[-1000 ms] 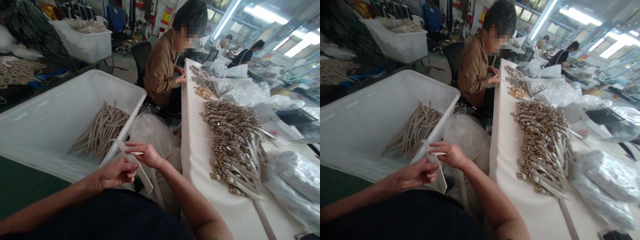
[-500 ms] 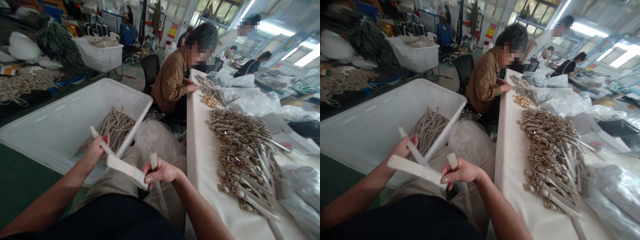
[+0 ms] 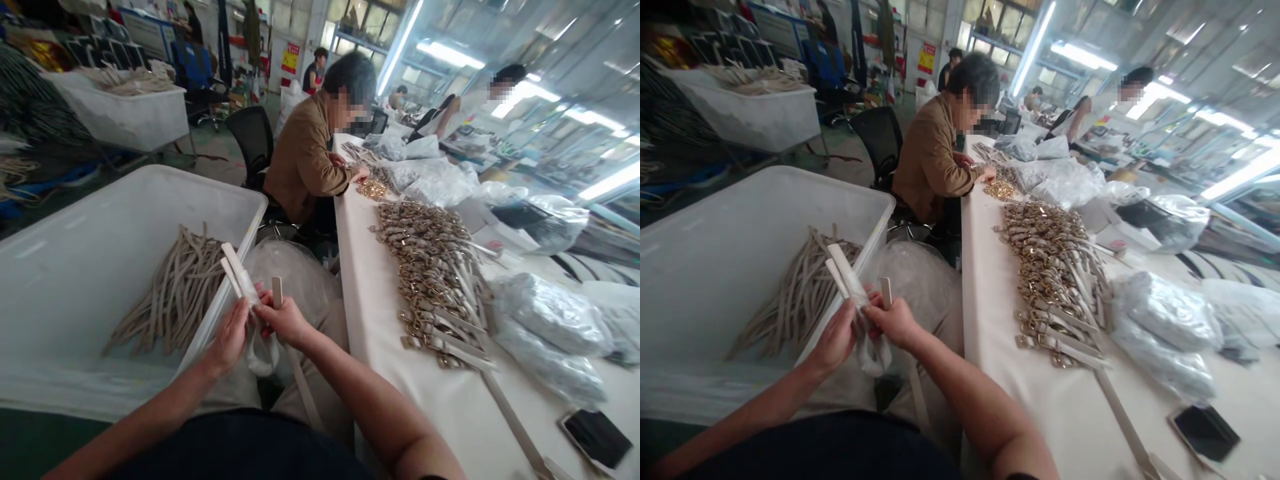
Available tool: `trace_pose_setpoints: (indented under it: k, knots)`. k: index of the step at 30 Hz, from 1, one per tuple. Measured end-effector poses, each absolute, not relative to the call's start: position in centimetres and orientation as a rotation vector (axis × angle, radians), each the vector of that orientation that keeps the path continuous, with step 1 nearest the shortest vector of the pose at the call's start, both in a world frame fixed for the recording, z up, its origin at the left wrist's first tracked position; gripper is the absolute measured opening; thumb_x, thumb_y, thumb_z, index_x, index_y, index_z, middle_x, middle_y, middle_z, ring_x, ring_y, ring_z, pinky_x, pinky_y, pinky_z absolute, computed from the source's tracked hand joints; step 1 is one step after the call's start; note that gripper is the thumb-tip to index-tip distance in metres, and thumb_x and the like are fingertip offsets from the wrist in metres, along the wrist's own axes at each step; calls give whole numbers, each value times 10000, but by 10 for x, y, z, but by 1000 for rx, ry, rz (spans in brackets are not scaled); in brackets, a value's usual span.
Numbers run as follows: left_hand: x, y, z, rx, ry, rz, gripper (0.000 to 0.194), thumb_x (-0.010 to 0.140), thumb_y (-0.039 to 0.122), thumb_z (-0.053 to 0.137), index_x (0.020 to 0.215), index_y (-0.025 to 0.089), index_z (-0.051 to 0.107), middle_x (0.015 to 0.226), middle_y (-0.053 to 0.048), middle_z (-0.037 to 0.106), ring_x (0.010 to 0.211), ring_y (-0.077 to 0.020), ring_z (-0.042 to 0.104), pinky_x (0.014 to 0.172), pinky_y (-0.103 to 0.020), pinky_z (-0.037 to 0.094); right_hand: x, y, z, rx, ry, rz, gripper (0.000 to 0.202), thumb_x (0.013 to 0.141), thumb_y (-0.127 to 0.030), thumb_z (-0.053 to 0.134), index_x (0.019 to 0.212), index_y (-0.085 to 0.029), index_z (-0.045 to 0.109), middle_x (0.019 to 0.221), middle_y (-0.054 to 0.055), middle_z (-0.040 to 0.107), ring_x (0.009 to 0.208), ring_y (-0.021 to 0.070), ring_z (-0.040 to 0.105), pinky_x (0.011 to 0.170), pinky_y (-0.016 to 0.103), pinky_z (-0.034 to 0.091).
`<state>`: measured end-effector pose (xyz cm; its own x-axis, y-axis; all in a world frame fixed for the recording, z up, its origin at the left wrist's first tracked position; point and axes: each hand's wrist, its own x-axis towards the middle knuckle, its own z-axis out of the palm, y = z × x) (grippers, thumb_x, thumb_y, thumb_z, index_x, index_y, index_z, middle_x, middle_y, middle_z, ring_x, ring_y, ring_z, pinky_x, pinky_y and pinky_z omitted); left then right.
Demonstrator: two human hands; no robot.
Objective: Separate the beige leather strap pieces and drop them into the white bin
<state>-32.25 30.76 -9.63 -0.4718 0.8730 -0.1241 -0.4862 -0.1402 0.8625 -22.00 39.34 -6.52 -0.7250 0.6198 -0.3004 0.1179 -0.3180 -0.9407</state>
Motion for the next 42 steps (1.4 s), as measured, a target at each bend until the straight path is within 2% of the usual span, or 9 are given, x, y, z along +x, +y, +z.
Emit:
trace_pose_setpoints:
  k: [4,10,16,21,26,28,31,34,42]
  knots:
    - [-324,317,-91,590,1169,1709,562,842,613,682,1141,138,721,1129,-161,739,1181,-327,641,1019,-417,508,-221,395,-72,-987,-1671,2037,336,773,-424,755,676,-177,549,591,-53,535,445,79,499,402,209,474]
    - [-335,322,-73,555,1215,1570,550,746,668,745,903,141,747,909,-115,770,993,-311,708,825,-354,573,-222,392,-71,-962,-1769,2042,192,785,-258,729,698,-163,587,621,-54,556,475,80,530,440,208,500]
    - [-329,324,-75,472,1229,1641,582,682,677,794,869,130,728,837,-116,753,874,-285,716,744,-333,563,-228,382,-77,-961,-1581,2102,278,766,-356,759,694,-165,570,677,-38,560,519,83,534,438,208,521]
    - [-343,325,-64,651,1273,1574,479,761,618,754,808,141,735,790,-109,731,806,-267,687,741,-333,544,-216,402,-64,-967,-1773,1958,326,785,-465,756,793,-152,666,655,-24,600,539,86,549,429,173,470]
    - [-351,318,-41,1082,1347,962,502,812,652,665,660,176,705,601,-73,653,563,-208,595,598,-306,477,-189,436,-22,-759,-1729,1870,632,693,-600,798,1117,-150,670,528,-74,553,444,88,497,421,200,438]
    - [-344,314,-44,1144,1259,723,541,825,694,616,645,187,677,617,-74,654,539,-209,588,572,-318,465,-183,439,-12,-662,-1790,1914,630,660,-618,815,1060,-148,691,520,-71,554,438,83,486,429,199,418]
    - [-335,313,-56,1190,1231,714,534,803,739,597,772,217,709,688,-64,670,577,-233,610,610,-357,498,-181,439,-10,-688,-1863,1842,491,680,-613,804,741,-143,674,515,-46,546,463,72,481,450,191,385]
    - [-333,319,-61,1156,1400,994,544,714,789,636,954,313,743,804,-60,718,720,-300,666,758,-442,547,-185,436,-15,-756,-1827,1817,432,692,-557,818,698,-155,659,548,-36,575,489,84,509,472,197,401]
    - [-339,320,-66,1220,1582,976,453,673,875,502,696,480,723,801,-42,720,938,-425,659,979,-595,453,-185,437,-7,-874,-1904,1463,245,804,-352,772,695,-167,655,565,-44,575,495,84,513,480,191,370]
